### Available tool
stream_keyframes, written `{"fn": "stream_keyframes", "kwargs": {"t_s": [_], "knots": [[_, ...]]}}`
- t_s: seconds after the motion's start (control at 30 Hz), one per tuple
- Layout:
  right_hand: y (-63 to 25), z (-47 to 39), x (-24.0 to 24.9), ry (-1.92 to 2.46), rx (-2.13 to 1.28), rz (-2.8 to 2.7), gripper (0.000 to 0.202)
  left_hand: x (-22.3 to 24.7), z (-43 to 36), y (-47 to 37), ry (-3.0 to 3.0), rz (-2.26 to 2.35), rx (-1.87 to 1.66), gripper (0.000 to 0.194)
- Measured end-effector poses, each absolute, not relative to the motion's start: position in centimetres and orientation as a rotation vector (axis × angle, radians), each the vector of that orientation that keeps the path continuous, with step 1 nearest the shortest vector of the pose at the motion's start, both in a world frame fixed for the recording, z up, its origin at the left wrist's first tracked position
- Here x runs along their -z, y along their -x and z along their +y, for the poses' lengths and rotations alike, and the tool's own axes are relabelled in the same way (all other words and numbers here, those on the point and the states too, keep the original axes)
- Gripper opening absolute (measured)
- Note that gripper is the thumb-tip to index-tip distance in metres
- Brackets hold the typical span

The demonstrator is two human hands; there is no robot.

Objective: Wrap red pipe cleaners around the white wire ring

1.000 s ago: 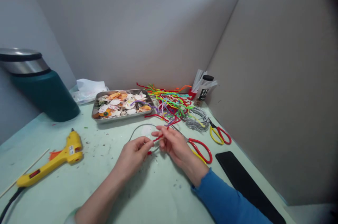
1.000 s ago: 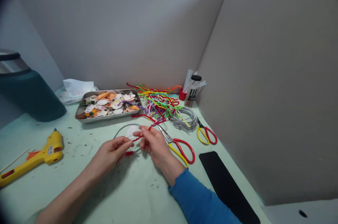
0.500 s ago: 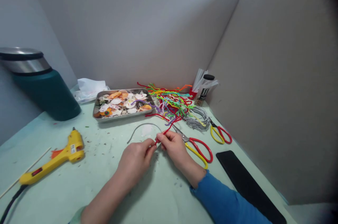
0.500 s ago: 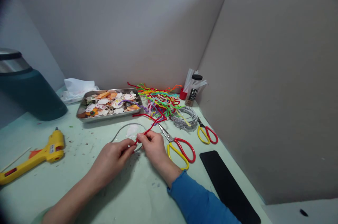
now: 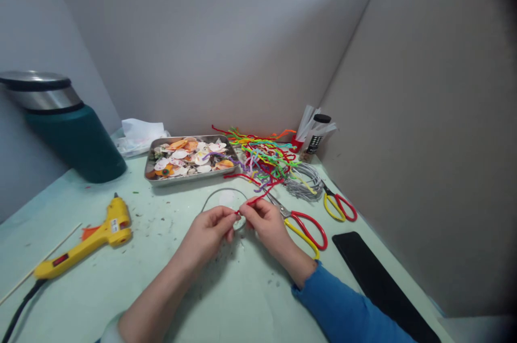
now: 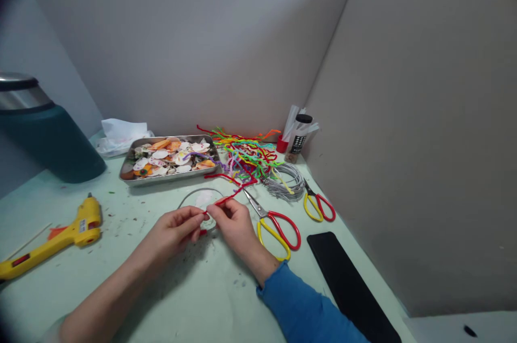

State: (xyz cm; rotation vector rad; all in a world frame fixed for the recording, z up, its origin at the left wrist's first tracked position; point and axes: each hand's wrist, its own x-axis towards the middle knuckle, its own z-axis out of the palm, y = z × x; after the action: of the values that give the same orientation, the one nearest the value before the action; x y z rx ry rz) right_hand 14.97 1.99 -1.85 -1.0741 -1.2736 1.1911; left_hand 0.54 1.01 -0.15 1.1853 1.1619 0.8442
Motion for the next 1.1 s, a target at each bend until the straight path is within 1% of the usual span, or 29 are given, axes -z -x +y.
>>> {"fn": "stream_keyframes", "kwargs": {"t_s": [0.2,0.3,0.47,0.53,0.63,0.73,0.77,0.83,0.87,0.97,1.1], "knots": [[-15.1,1.8,1.6,0.933,-1.315,-1.309,0.016,-0.1,0.7,0.2,-0.885,0.915,-0.760,0.022],[-15.2,1.6,1.1,0.931,-1.354,-1.291,0.017,-0.1,0.7,0.3,-0.857,0.836,-0.744,0.019],[-15.1,1.5,1.1,0.906,-1.362,-1.333,0.018,-0.6,0.7,0.0,-0.899,0.858,-0.741,0.024],[-15.0,1.4,1.4,0.933,-1.258,-1.386,0.018,-0.6,0.7,0.0,-0.899,0.880,-0.745,0.023],[-15.3,1.2,1.7,1.000,-0.875,-1.504,0.019,-0.5,0.8,0.2,-0.868,0.897,-0.774,0.021],[-15.8,1.2,1.5,0.903,-0.511,-1.708,0.007,-0.1,0.9,0.6,-0.843,0.892,-0.790,0.020],[-16.0,1.3,1.4,0.857,-0.441,-1.802,0.009,0.1,0.9,0.7,-0.834,0.873,-0.778,0.019],[-16.3,1.5,1.3,0.810,-0.359,-1.976,0.019,0.2,0.9,0.9,-0.827,0.825,-0.734,0.019],[-16.5,1.7,1.2,0.807,-0.331,-2.039,0.021,0.2,0.9,0.9,-0.826,0.800,-0.703,0.019],[-16.9,2.0,1.3,0.818,-0.234,-2.149,0.020,-0.1,0.7,0.7,-0.863,0.785,-0.634,0.021],[-17.3,1.9,1.1,0.906,-0.051,-2.339,0.018,-0.5,0.9,0.4,-1.135,1.040,-0.664,0.025]]}}
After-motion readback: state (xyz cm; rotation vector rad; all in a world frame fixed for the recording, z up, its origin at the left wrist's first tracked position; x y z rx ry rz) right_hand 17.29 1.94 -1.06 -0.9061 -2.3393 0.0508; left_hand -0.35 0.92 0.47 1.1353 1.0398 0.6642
